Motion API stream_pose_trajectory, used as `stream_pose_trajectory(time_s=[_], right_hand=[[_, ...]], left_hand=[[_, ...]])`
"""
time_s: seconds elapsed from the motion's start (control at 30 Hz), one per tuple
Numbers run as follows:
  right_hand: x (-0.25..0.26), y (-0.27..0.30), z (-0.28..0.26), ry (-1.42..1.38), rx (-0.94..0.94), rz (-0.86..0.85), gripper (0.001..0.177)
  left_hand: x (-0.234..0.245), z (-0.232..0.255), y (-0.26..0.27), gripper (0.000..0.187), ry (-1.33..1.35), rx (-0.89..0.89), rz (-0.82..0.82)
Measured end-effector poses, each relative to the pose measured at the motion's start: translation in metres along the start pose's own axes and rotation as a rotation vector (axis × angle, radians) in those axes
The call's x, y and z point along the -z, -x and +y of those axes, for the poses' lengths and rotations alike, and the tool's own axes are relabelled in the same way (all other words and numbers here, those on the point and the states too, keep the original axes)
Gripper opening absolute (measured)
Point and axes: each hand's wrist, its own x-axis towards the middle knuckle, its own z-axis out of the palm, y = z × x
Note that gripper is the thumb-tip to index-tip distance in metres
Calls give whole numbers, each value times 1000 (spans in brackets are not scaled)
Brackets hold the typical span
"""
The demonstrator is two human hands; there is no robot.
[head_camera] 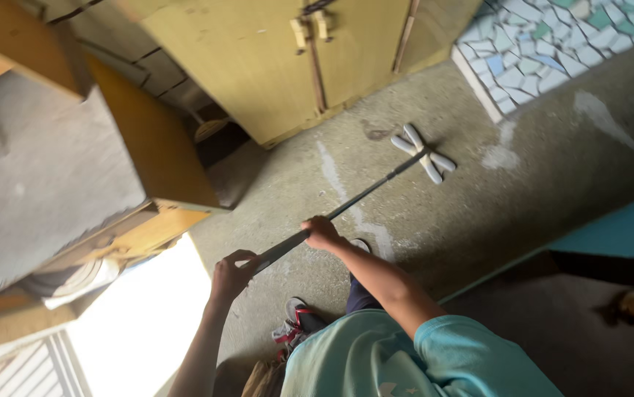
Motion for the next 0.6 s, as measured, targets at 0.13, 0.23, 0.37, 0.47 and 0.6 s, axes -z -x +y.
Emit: stream_pose_trajectory(time_s=[0.13,0.23,0.37,0.47,0.6], right_hand=[[50,10,68,47,99,203,8],[85,34,113,79,36,143,7],[118,72,149,171,24,156,6],[128,94,160,202,-43,196,8],[130,108,167,102,-150,190,10]], left_hand=[[-49,57,-34,32,168,-17,-192],[-103,92,-42,39,137,-10,-335],[-176,123,-55,55,20,145,-638],[-219,126,-61,60,36,184,-794],[-240,122,-64,55,7,174,-836]])
